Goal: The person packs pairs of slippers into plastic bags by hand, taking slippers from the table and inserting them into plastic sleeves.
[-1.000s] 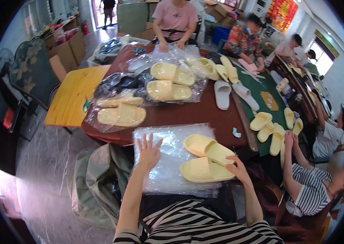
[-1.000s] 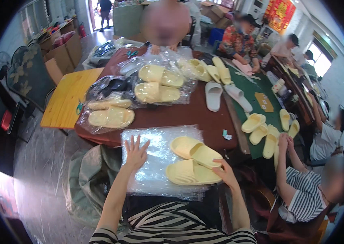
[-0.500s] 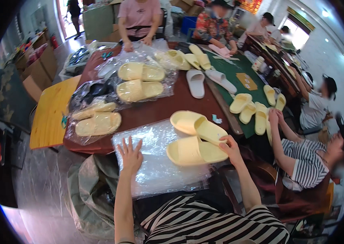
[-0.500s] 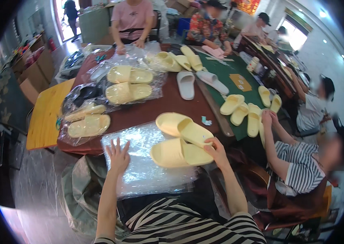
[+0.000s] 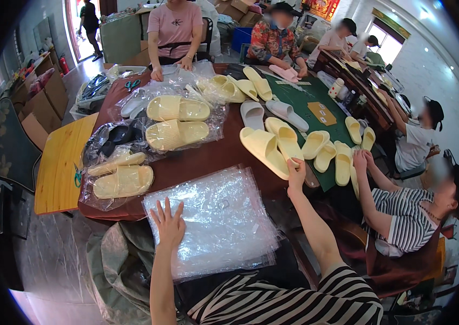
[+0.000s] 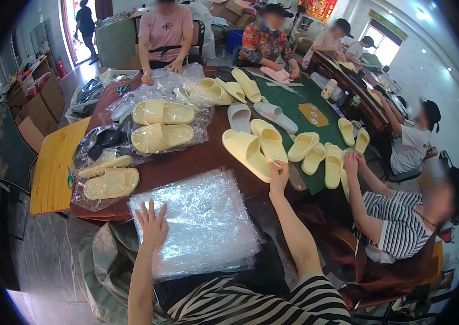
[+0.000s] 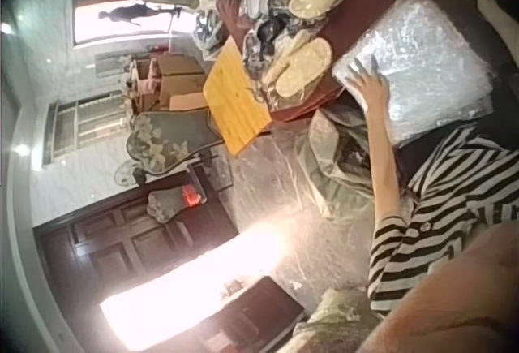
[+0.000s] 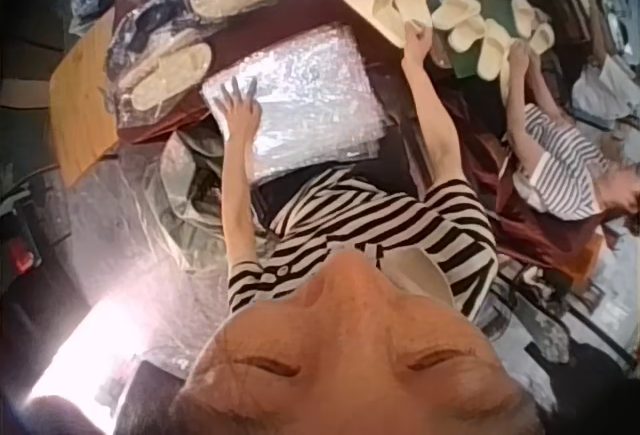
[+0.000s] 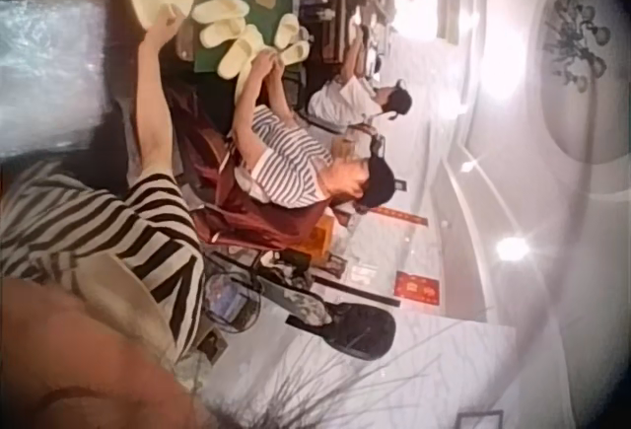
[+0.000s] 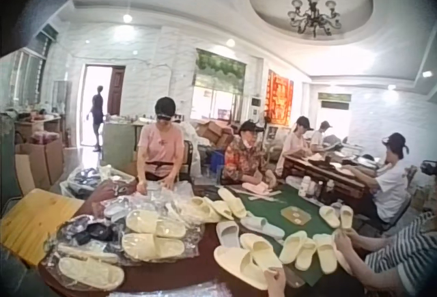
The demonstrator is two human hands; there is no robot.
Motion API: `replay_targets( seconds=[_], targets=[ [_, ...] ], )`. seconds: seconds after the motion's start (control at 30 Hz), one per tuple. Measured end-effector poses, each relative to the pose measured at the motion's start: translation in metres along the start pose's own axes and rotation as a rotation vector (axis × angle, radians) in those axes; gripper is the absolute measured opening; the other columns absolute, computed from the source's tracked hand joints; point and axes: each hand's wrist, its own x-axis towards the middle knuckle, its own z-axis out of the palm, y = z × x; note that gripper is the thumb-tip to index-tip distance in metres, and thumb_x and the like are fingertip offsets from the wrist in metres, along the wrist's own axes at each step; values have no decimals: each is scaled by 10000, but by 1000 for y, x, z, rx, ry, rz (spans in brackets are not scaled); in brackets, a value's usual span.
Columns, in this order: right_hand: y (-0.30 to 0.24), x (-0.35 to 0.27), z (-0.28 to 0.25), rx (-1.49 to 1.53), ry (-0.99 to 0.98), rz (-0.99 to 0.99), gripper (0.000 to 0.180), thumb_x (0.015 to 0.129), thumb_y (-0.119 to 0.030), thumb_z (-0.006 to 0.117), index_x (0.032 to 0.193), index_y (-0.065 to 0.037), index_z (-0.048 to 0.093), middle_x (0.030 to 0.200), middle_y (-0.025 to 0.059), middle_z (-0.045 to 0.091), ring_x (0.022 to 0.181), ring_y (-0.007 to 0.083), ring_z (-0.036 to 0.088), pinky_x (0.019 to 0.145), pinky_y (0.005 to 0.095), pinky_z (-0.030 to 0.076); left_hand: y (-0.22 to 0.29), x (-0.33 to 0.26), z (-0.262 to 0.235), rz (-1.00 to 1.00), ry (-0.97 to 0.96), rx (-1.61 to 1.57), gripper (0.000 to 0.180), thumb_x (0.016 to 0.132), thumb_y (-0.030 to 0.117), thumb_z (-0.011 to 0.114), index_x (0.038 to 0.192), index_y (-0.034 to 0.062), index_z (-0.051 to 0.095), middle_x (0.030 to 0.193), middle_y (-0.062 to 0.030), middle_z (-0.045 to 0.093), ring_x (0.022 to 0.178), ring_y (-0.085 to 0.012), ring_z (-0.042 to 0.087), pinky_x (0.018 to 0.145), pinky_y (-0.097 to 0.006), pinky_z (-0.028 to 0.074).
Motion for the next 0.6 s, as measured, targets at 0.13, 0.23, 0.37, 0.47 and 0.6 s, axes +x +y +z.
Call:
replay_targets(
  seconds=[0.13, 0.23, 0.37, 0.47, 0.6],
  targets=[
    [9, 34, 27, 80, 154, 78, 271, 918, -187, 688, 1123, -52, 571, 1063, 99, 582, 943, 178, 556, 835, 305, 459, 0, -1, 1, 9, 12, -13, 594, 865, 211, 532, 1453, 255, 464, 1614, -185, 142, 1483, -461, 17, 1148, -667, -39],
    [23, 56, 55, 94, 222, 4, 277, 922, -169, 663, 1149, -46, 562, 1164, 136, 564, 1060, 230, 541, 918, 342, 448, -5, -3, -6, -12, -1, 0, 594, 851, 198, 540, 1439, 256, 481, 1607, -192, 159, 1478, -472, 39, 1146, -676, -15],
    [67, 92, 57, -34, 176, -50, 323, 913, -79, 618, 1222, -50, 525, 1225, 149, 541, 1090, 239, 540, 931, 342, 443, 0, 4, -6, -25, 1, -20, 588, 846, 196, 542, 1428, 260, 494, 1603, -193, 174, 1477, -470, 54, 1149, -675, -7],
    [98, 98, 50, -108, -50, 180, 499, 885, 49, 534, 1343, -119, 426, 1270, 142, 512, 1091, 233, 545, 874, 321, 478, 2, 7, -8, -44, -25, -12, 578, 845, 206, 548, 1419, 262, 503, 1597, -198, 186, 1476, -471, 63, 1151, -674, -2],
    [95, 91, 48, -201, -341, 225, 579, 927, 22, 513, 1403, -256, 337, 1269, 118, 500, 1032, 190, 561, 783, 318, 520, 1, 7, -9, -46, -26, 2, 573, 854, 227, 555, 1422, 270, 495, 1590, -205, 194, 1473, -474, 67, 1151, -678, 11]
  ],
)
